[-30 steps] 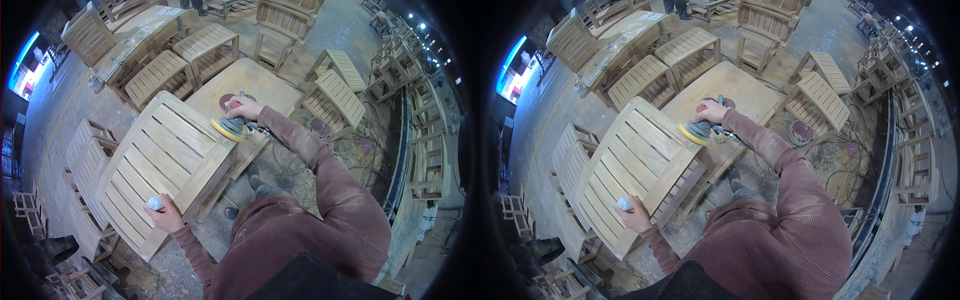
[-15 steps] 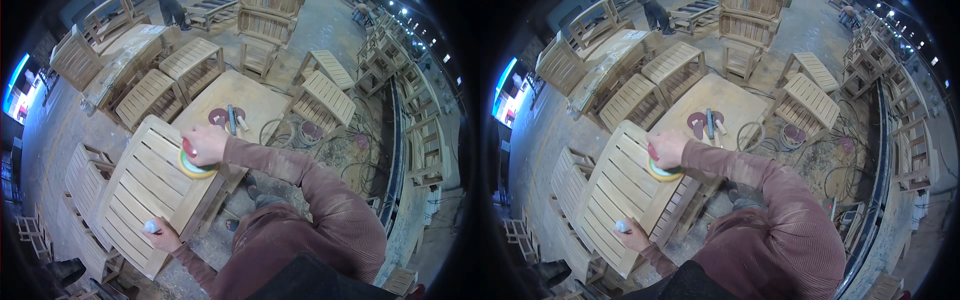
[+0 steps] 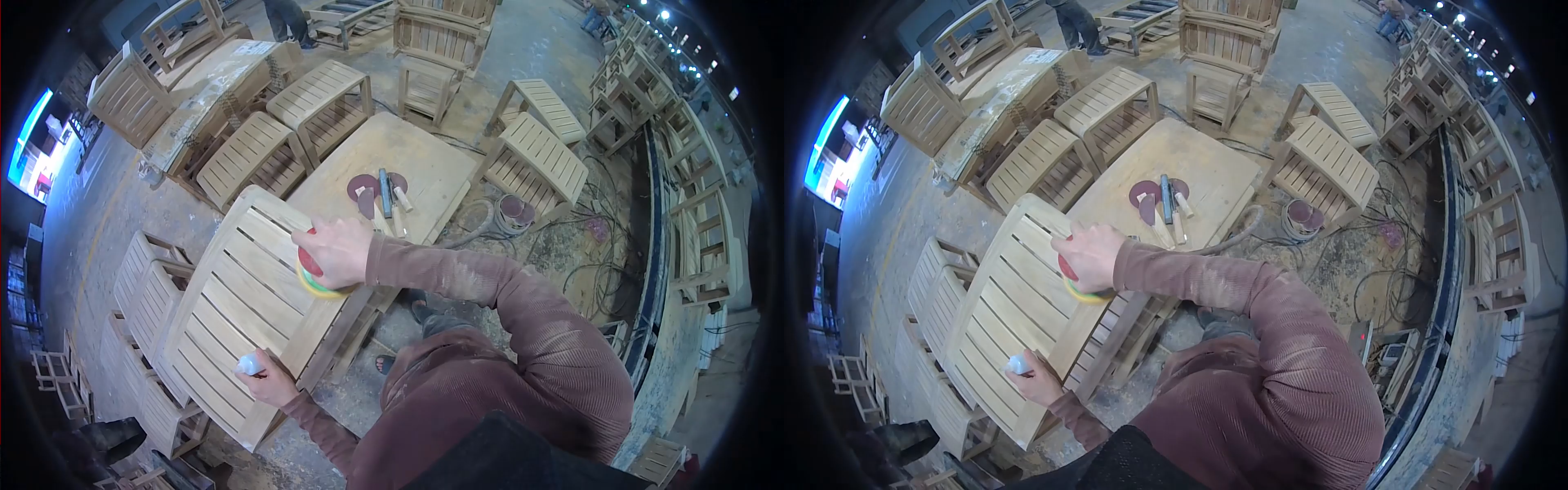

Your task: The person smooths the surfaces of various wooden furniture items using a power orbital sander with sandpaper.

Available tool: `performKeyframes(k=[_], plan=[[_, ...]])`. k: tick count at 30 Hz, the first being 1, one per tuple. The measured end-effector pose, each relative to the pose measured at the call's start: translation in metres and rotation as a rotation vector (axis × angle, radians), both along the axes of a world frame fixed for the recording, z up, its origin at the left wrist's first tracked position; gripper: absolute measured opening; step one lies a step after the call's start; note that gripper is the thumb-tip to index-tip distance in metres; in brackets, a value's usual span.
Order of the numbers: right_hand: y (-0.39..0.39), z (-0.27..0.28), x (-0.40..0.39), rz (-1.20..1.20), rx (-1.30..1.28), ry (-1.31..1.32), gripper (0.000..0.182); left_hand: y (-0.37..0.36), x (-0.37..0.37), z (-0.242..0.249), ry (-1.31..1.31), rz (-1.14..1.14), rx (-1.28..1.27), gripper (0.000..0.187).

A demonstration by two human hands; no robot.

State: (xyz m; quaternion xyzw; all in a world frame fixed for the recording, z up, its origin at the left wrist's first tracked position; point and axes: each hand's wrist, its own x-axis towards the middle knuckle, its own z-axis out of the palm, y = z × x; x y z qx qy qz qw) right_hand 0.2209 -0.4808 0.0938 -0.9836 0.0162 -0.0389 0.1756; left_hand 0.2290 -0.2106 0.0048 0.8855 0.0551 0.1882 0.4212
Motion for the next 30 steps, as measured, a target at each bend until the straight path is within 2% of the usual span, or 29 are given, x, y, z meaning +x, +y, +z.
performKeyframes(k=[3,6,9,13,16,18,19,21,22,24,25,27,28,30], plan=[[-0.024,-0.002,0.005,-0.134,0.083,-0.029,0.045,-0.001,-0.001,-0.003,-0.042,0.035,0.103,0.043],[-0.035,-0.001,0.011,-0.203,0.056,-0.049,0.046,0.001,-0.001,-0.003,0.004,0.02,0.081,0.045],[-0.006,0.001,0.011,-0.071,-0.013,-0.053,0.048,0.001,-0.001,-0.004,-0.041,0.027,0.135,0.045],[0.034,-0.002,0.0,0.132,-0.045,-0.112,0.042,0.005,0.001,-0.009,-0.074,0.062,0.134,0.044],[0.014,0.009,0.014,0.045,0.114,0.029,0.042,0.005,0.001,-0.009,-0.11,0.029,0.059,0.042],[-0.016,-0.009,0.033,-0.09,0.099,-0.022,0.041,0.0,-0.001,-0.001,-0.069,-0.008,0.003,0.041],[-0.023,-0.01,0.033,-0.074,0.106,-0.009,0.041,0.001,-0.002,-0.001,-0.057,0.008,0.012,0.041],[-0.029,-0.004,0.034,-0.19,0.024,0.023,0.041,0.0,0.0,0.0,-0.018,0.026,0.085,0.04],[-0.023,-0.004,0.032,-0.18,0.028,0.028,0.041,0.003,0.003,-0.008,-0.091,0.007,0.075,0.039],[-0.003,-0.003,0.016,-0.017,0.066,-0.029,0.043,0.002,0.0,-0.002,-0.052,0.008,0.084,0.039],[0.005,0.0,0.01,-0.01,0.078,-0.023,0.043,0.002,0.0,0.001,-0.021,0.001,0.089,0.039],[0.016,0.004,0.004,0.027,-0.044,-0.043,0.04,0.006,0.002,-0.008,-0.072,-0.005,0.101,0.039],[0.012,-0.006,0.009,-0.013,-0.076,-0.119,0.041,0.007,0.003,-0.012,-0.125,-0.015,0.097,0.039],[-0.007,-0.009,0.031,-0.067,-0.046,-0.121,0.041,0.004,0.001,-0.003,-0.073,-0.005,0.087,0.038]])
